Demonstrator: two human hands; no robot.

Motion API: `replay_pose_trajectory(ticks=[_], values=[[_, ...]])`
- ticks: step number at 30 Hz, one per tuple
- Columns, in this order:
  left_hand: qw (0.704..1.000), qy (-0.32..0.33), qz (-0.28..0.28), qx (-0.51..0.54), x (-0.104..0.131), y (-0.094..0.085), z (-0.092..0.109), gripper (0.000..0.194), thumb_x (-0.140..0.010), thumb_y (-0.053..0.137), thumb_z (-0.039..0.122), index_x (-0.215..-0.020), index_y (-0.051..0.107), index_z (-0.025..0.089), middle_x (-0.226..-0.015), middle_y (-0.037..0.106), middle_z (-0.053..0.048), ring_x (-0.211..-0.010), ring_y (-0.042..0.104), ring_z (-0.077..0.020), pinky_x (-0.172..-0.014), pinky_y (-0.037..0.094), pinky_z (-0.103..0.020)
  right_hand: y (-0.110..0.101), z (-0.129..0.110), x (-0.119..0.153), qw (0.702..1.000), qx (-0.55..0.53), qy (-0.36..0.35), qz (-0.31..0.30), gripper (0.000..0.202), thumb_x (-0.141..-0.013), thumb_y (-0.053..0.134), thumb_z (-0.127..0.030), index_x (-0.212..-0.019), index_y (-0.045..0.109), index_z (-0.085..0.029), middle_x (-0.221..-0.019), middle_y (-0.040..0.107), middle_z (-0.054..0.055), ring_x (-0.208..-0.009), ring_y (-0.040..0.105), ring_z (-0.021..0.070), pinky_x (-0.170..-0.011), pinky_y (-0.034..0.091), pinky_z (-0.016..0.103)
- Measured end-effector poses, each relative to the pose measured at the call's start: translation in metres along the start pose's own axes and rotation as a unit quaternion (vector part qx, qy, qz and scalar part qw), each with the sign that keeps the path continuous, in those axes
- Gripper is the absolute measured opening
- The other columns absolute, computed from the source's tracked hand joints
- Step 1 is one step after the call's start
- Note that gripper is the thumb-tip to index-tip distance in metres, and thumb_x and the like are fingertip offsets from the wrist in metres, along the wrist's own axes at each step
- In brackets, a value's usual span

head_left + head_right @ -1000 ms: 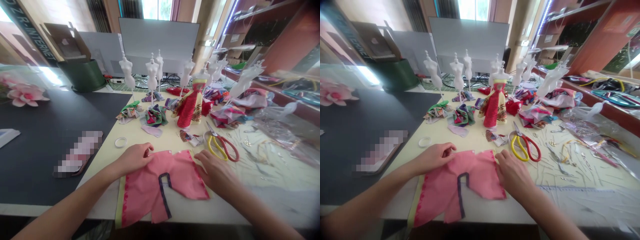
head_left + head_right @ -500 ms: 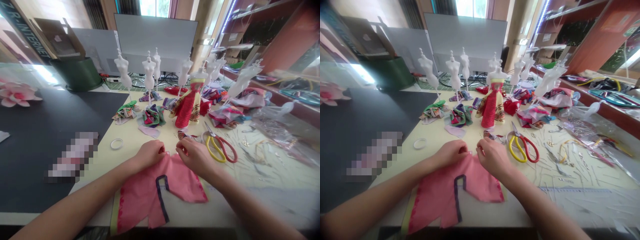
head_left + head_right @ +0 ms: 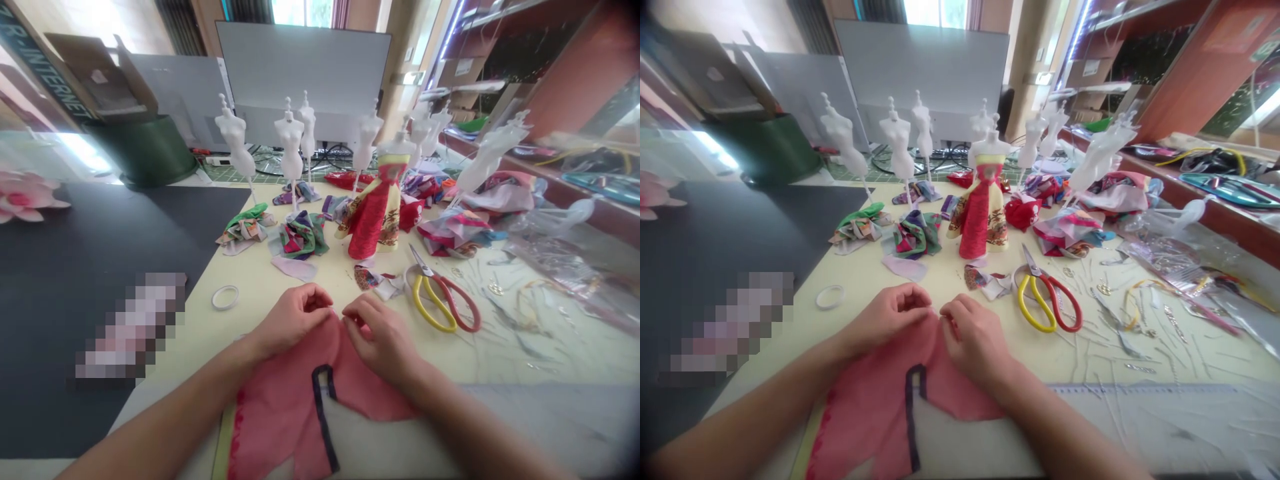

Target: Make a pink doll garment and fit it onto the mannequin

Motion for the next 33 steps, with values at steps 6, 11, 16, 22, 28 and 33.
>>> replay_pose_trajectory(ticks=[6, 11, 16, 22, 28, 33], values=[[0.999, -0.021, -0.013, 0.046, 0.000, 0.001, 0.001, 0.024, -0.076, 0.061, 0.022, -0.100, 0.058, 0.016, -0.089, 0.066, -0.005, -0.086, 0.062, -0.0166, -0.078, 0.048, -0.029, 0.000, -0.003, 0.000, 1.000, 0.012, 0.003, -0.010, 0.015, -0.086, 0.043, -0.014, -0.081, 0.057, -0.017, -0.078, 0.059, 0.007, -0.072, 0.054, 0.0162, -0.062, 0.042, 0.027], [1.000, 0.000, 0.000, -0.001, 0.000, -0.004, 0.001, 0.025, -0.077, 0.059, 0.024, -0.101, 0.059, 0.016, -0.094, 0.067, -0.006, -0.089, 0.063, -0.0185, -0.080, 0.049, -0.032, -0.006, 0.001, -0.002, 1.000, 0.028, 0.008, 0.010, 0.016, -0.087, 0.042, -0.017, -0.081, 0.057, -0.018, -0.078, 0.058, 0.006, -0.071, 0.053, 0.0160, -0.063, 0.041, 0.027], [0.998, 0.014, 0.021, -0.057, -0.002, -0.009, -0.001, 0.025, -0.079, 0.057, 0.024, -0.102, 0.060, 0.016, -0.092, 0.066, -0.005, -0.086, 0.063, -0.0176, -0.078, 0.049, -0.030, -0.010, 0.007, -0.002, 0.999, 0.046, 0.018, 0.021, 0.015, -0.087, 0.042, -0.017, -0.081, 0.056, -0.018, -0.077, 0.057, 0.004, -0.070, 0.052, 0.0151, -0.062, 0.040, 0.027], [0.998, 0.020, 0.023, -0.059, -0.004, -0.013, -0.003, 0.027, -0.078, 0.055, 0.023, -0.103, 0.059, 0.015, -0.092, 0.065, -0.006, -0.085, 0.062, -0.0177, -0.077, 0.048, -0.030, -0.013, 0.018, -0.004, 0.994, 0.100, 0.050, -0.016, 0.013, -0.083, 0.046, -0.016, -0.086, 0.059, -0.018, -0.084, 0.061, 0.005, -0.075, 0.056, 0.0174, -0.061, 0.040, 0.027], [0.998, 0.040, -0.019, -0.041, 0.001, -0.012, 0.007, 0.032, -0.077, 0.051, 0.017, -0.108, 0.056, 0.017, -0.087, 0.061, -0.003, -0.079, 0.060, -0.0147, -0.073, 0.047, -0.027, -0.016, 0.027, -0.008, 0.998, 0.016, 0.035, -0.059, 0.043, -0.074, 0.042, -0.003, -0.111, 0.056, -0.020, -0.109, 0.060, 0.008, -0.105, 0.054, 0.0222, -0.084, 0.045, 0.035], [0.994, 0.065, -0.088, 0.000, 0.010, -0.007, 0.017, 0.031, -0.074, 0.047, 0.010, -0.103, 0.056, 0.017, -0.079, 0.058, -0.001, -0.075, 0.057, -0.0128, -0.071, 0.046, -0.026, -0.006, 0.023, -0.011, 0.984, -0.081, -0.017, -0.159, 0.069, -0.064, 0.040, 0.002, -0.128, 0.045, -0.022, -0.125, 0.051, 0.007, -0.119, 0.044, 0.0199, -0.100, 0.036, 0.039]])
Point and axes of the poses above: each hand's wrist, its own x-axis away from the middle knuckle, its own y-axis out of the palm, z = x × y, the point moved 3 cm from there along -x, towards the middle knuckle
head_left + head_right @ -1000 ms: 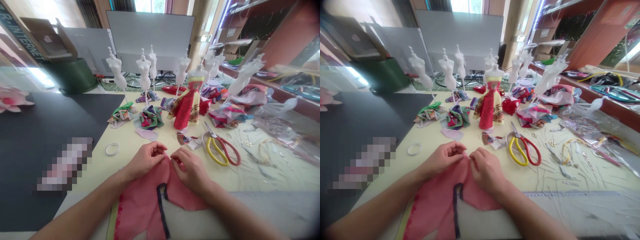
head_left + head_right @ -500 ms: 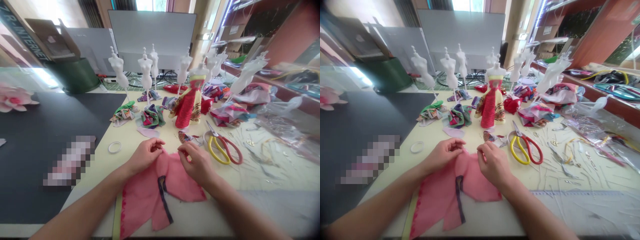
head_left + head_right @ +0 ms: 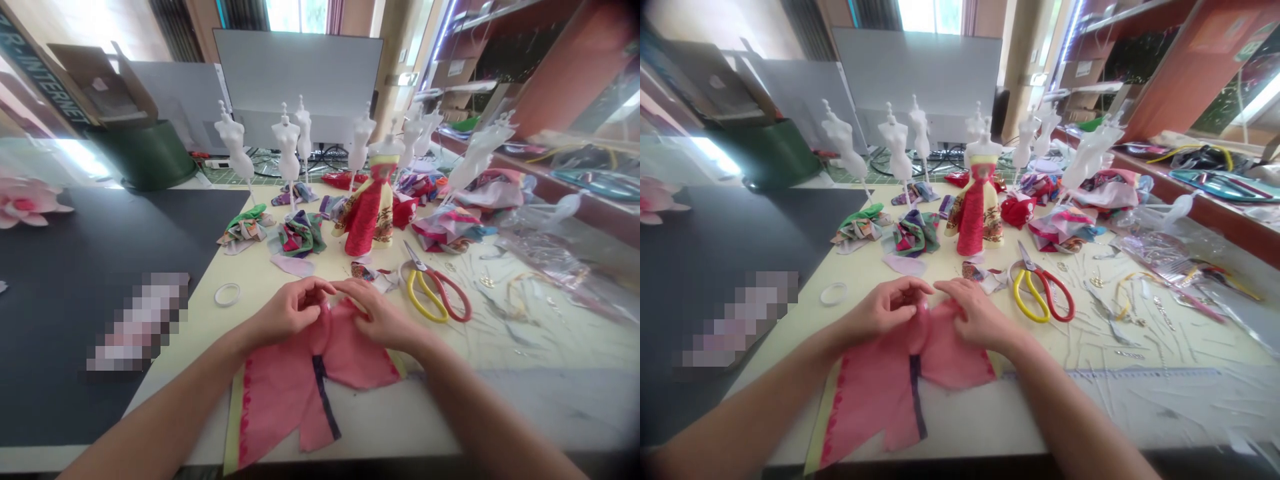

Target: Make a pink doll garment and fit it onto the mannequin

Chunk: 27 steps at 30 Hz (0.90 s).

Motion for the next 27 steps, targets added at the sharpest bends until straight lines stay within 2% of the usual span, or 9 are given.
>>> replay_pose_trajectory(ticks=[5, 8, 11, 15, 19, 21, 23, 25, 27], values=[[0.998, 0.021, -0.029, 0.050, 0.004, -0.001, 0.003, 0.028, -0.072, 0.047, 0.008, -0.096, 0.055, 0.018, -0.077, 0.056, 0.001, -0.071, 0.056, -0.0118, -0.069, 0.044, -0.025, -0.003, -0.008, -0.004, 0.999, -0.037, 0.002, -0.038, 0.056, -0.060, 0.044, -0.001, -0.111, 0.054, -0.023, -0.108, 0.059, 0.005, -0.107, 0.050, 0.0219, -0.095, 0.039, 0.042], [0.997, 0.020, -0.028, 0.073, 0.005, -0.003, 0.003, 0.029, -0.071, 0.046, 0.008, -0.096, 0.055, 0.018, -0.077, 0.055, 0.001, -0.071, 0.054, -0.0114, -0.065, 0.042, -0.023, -0.008, -0.009, -0.002, 0.997, -0.052, 0.025, -0.046, 0.054, -0.061, 0.047, -0.004, -0.111, 0.054, -0.022, -0.101, 0.060, 0.004, -0.100, 0.052, 0.0220, -0.089, 0.042, 0.040], [0.996, 0.008, -0.032, 0.089, 0.007, -0.003, 0.005, 0.028, -0.071, 0.046, 0.010, -0.097, 0.055, 0.018, -0.077, 0.054, 0.000, -0.070, 0.052, -0.0113, -0.061, 0.040, -0.022, -0.010, -0.007, 0.001, 0.993, -0.088, 0.052, -0.062, 0.056, -0.063, 0.049, -0.005, -0.117, 0.051, -0.022, -0.102, 0.059, 0.004, -0.099, 0.053, 0.0210, -0.087, 0.043, 0.037], [0.992, 0.000, -0.028, 0.127, 0.008, -0.002, 0.008, 0.024, -0.068, 0.049, 0.013, -0.091, 0.054, 0.017, -0.074, 0.054, -0.001, -0.069, 0.051, -0.0124, -0.060, 0.040, -0.024, -0.012, -0.007, 0.002, 0.986, -0.136, 0.054, -0.075, 0.054, -0.067, 0.050, -0.006, -0.119, 0.050, -0.022, -0.107, 0.058, 0.004, -0.098, 0.054, 0.0192, -0.089, 0.043, 0.036], [0.980, 0.014, -0.025, 0.196, 0.009, -0.002, 0.009, 0.017, -0.060, 0.051, 0.009, -0.076, 0.053, 0.016, -0.070, 0.054, -0.001, -0.067, 0.050, -0.0122, -0.061, 0.039, -0.024, -0.009, -0.006, 0.001, 0.971, -0.216, 0.075, -0.074, 0.045, -0.080, 0.050, -0.018, -0.125, 0.048, -0.027, -0.123, 0.054, 0.005, -0.114, 0.049, 0.0206, -0.097, 0.038, 0.040], [0.970, 0.014, -0.042, 0.239, 0.011, -0.001, 0.010, 0.017, -0.058, 0.051, 0.007, -0.072, 0.051, 0.017, -0.067, 0.055, -0.001, -0.063, 0.050, -0.0117, -0.060, 0.038, -0.025, -0.003, -0.003, -0.001, 0.953, -0.282, 0.090, -0.068, 0.039, -0.086, 0.047, -0.027, -0.126, 0.048, -0.029, -0.128, 0.052, 0.003, -0.120, 0.045, 0.0200, -0.102, 0.035, 0.040], [0.958, 0.012, -0.062, 0.278, 0.013, 0.000, 0.011, 0.017, -0.057, 0.052, 0.007, -0.071, 0.050, 0.017, -0.065, 0.055, 0.000, -0.060, 0.050, -0.0114, -0.058, 0.037, -0.025, 0.004, 0.000, -0.002, 0.923, -0.366, 0.106, -0.060, 0.036, -0.089, 0.046, -0.033, -0.125, 0.049, -0.028, -0.130, 0.052, 0.004, -0.119, 0.048, 0.0190, -0.102, 0.035, 0.039], [0.950, 0.009, -0.073, 0.302, 0.015, 0.000, 0.014, 0.016, -0.056, 0.053, 0.009, -0.069, 0.048, 0.018, -0.062, 0.055, 0.000, -0.057, 0.050, -0.0118, -0.057, 0.036, -0.026, 0.013, 0.001, -0.004, 0.877, -0.457, 0.128, -0.072, 0.038, -0.091, 0.042, -0.040, -0.125, 0.048, -0.025, -0.128, 0.054, 0.007, -0.111, 0.054, 0.0190, -0.098, 0.038, 0.038], [0.946, 0.000, -0.074, 0.314, 0.016, 0.000, 0.016, 0.017, -0.054, 0.055, 0.012, -0.066, 0.045, 0.018, -0.059, 0.055, 0.000, -0.055, 0.051, -0.0127, -0.055, 0.036, -0.027, 0.021, -0.001, -0.003, 0.830, -0.524, 0.152, -0.116, 0.045, -0.093, 0.035, -0.049, -0.126, 0.047, -0.021, -0.118, 0.059, 0.010, -0.102, 0.058, 0.0193, -0.091, 0.042, 0.037]])
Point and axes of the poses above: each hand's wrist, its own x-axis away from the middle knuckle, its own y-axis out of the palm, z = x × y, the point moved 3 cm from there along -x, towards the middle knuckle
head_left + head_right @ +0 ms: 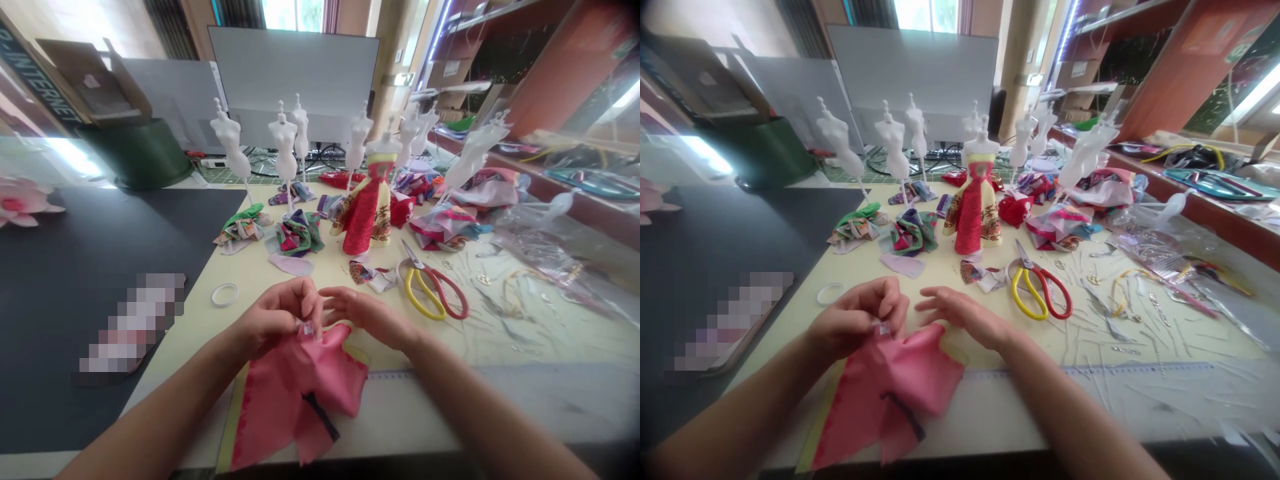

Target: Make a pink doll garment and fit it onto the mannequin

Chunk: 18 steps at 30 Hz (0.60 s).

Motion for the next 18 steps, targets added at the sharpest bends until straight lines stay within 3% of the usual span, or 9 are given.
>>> replay_pose_trajectory(ticks=[4, 9, 13, 18], values=[[1.000, -0.012, 0.011, 0.025, 0.000, 0.002, 0.004, 0.021, -0.053, 0.057, 0.014, -0.063, 0.040, 0.019, -0.056, 0.053, 0.000, -0.052, 0.053, -0.0139, -0.050, 0.035, -0.026, 0.011, 0.001, 0.005, 0.996, -0.027, 0.075, -0.049, 0.048, -0.093, 0.033, -0.052, -0.117, 0.056, -0.018, -0.094, 0.065, 0.006, -0.082, 0.059, 0.0153, -0.077, 0.043, 0.029], [0.999, 0.003, 0.014, 0.044, -0.002, -0.002, 0.003, 0.018, -0.057, 0.057, 0.010, -0.066, 0.044, 0.018, -0.060, 0.055, 0.000, -0.054, 0.054, -0.0125, -0.050, 0.035, -0.024, 0.015, -0.004, 0.011, 0.997, -0.026, 0.065, -0.045, 0.024, -0.081, 0.063, -0.025, -0.104, 0.062, -0.019, -0.080, 0.060, -0.002, -0.065, 0.051, 0.0072, -0.060, 0.038, 0.018], [0.997, 0.017, 0.069, 0.012, -0.006, -0.013, 0.000, 0.015, -0.062, 0.056, 0.008, -0.071, 0.048, 0.017, -0.065, 0.055, 0.001, -0.055, 0.050, -0.0095, -0.051, 0.034, -0.022, 0.005, -0.008, 0.011, 0.997, -0.078, 0.012, 0.023, 0.029, -0.073, 0.068, -0.015, -0.100, 0.060, -0.020, -0.085, 0.061, -0.001, -0.068, 0.055, 0.0081, -0.062, 0.042, 0.019], [0.989, 0.013, 0.108, -0.100, -0.010, -0.021, -0.003, 0.020, -0.077, 0.057, 0.018, -0.096, 0.053, 0.018, -0.075, 0.058, 0.000, -0.070, 0.053, -0.0106, -0.065, 0.040, -0.022, -0.017, -0.015, 0.014, 0.983, -0.054, -0.071, 0.160, 0.032, -0.070, 0.072, -0.019, -0.100, 0.059, -0.021, -0.091, 0.063, 0.001, -0.077, 0.059, 0.0111, -0.069, 0.047, 0.022]])
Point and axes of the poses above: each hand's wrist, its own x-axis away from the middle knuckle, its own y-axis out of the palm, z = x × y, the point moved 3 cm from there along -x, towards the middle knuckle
